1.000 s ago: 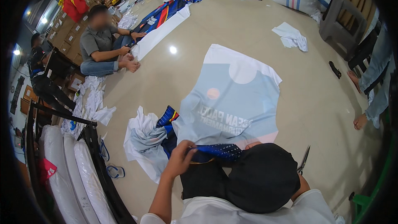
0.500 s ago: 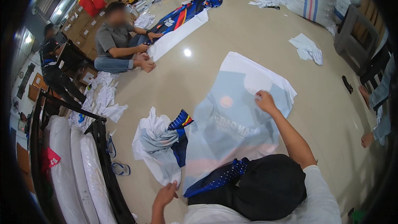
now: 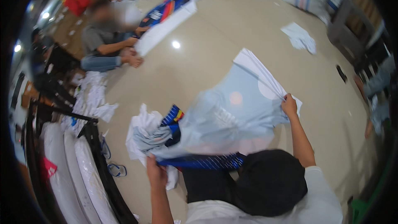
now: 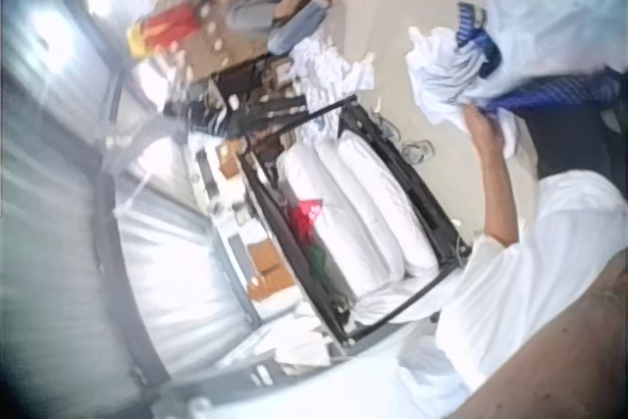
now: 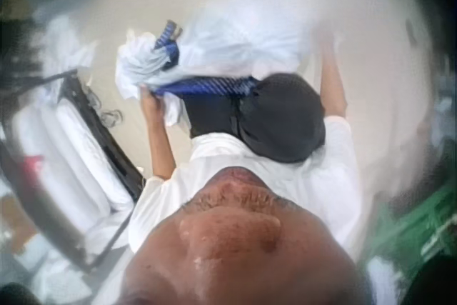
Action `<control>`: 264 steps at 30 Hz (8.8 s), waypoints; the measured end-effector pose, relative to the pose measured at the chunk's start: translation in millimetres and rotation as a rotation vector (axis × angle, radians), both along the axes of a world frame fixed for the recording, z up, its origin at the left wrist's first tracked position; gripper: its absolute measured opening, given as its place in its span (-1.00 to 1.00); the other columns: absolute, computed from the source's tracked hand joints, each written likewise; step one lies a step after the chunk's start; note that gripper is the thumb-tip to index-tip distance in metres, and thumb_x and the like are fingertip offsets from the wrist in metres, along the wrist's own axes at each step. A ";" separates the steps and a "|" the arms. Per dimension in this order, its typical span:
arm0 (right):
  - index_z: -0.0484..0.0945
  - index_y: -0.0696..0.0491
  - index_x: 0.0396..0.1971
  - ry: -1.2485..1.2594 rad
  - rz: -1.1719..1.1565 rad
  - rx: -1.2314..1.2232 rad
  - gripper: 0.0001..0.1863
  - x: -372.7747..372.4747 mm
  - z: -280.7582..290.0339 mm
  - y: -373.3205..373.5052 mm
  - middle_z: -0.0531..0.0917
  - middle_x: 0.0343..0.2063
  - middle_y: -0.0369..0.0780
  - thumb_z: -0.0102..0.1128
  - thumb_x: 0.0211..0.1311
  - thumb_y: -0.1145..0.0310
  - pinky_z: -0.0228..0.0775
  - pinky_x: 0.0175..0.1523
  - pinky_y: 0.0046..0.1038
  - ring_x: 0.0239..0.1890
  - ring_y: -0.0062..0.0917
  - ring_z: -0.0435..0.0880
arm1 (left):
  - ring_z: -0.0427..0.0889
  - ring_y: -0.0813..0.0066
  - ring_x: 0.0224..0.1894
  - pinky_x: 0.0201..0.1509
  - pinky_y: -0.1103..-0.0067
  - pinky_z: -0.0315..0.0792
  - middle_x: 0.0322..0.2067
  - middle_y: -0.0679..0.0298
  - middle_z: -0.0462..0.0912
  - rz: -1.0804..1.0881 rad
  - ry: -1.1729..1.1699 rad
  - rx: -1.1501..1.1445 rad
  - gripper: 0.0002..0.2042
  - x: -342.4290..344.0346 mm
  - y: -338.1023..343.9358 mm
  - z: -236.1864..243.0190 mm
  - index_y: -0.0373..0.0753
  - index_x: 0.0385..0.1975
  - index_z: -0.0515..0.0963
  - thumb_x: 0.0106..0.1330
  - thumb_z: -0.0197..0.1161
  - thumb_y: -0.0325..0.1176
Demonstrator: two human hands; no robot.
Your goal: The person sits on the floor and uses scissors to cut a large piece of patterned fabric. They align the fabric, cut along the edges, and trim the excess material to shape the piece.
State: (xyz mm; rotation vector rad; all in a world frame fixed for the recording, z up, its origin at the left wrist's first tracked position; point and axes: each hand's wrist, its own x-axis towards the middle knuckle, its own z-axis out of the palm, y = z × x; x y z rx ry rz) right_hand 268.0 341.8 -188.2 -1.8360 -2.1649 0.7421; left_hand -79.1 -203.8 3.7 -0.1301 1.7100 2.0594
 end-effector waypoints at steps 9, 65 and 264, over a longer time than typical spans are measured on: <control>0.58 0.14 0.00 -0.146 -0.172 0.005 -0.32 110.1 63.7 -110.1 0.73 -0.06 0.05 0.65 -0.04 0.05 0.58 0.12 -0.16 0.12 -0.09 0.69 | 0.63 0.08 0.24 0.33 0.14 0.54 0.23 0.00 0.61 -0.174 -0.207 -0.011 -0.52 -107.8 7.9 40.2 -0.37 0.28 0.46 0.60 0.12 -0.09; 0.65 0.11 -0.05 0.015 0.002 0.154 -0.65 123.4 48.7 3.0 0.70 -0.10 -0.10 0.34 0.12 0.52 0.52 0.12 -0.15 0.00 -0.11 0.65 | 0.48 -0.10 0.30 0.42 0.19 0.32 0.21 -0.13 0.52 -0.800 1.178 -1.341 -0.49 -299.5 30.6 -103.0 -0.40 0.25 0.43 0.26 0.30 -0.58; 0.25 0.14 0.50 -0.172 -0.142 0.400 -0.19 34.8 -16.1 -36.3 0.14 0.54 0.13 0.11 0.44 -0.09 -0.22 0.58 0.22 0.60 0.00 0.05 | 0.02 -0.09 0.62 0.62 -0.10 -0.10 0.57 0.07 0.16 -1.682 1.772 -0.095 -0.42 150.5 387.1 -202.2 -0.27 0.54 0.21 0.58 0.06 -0.25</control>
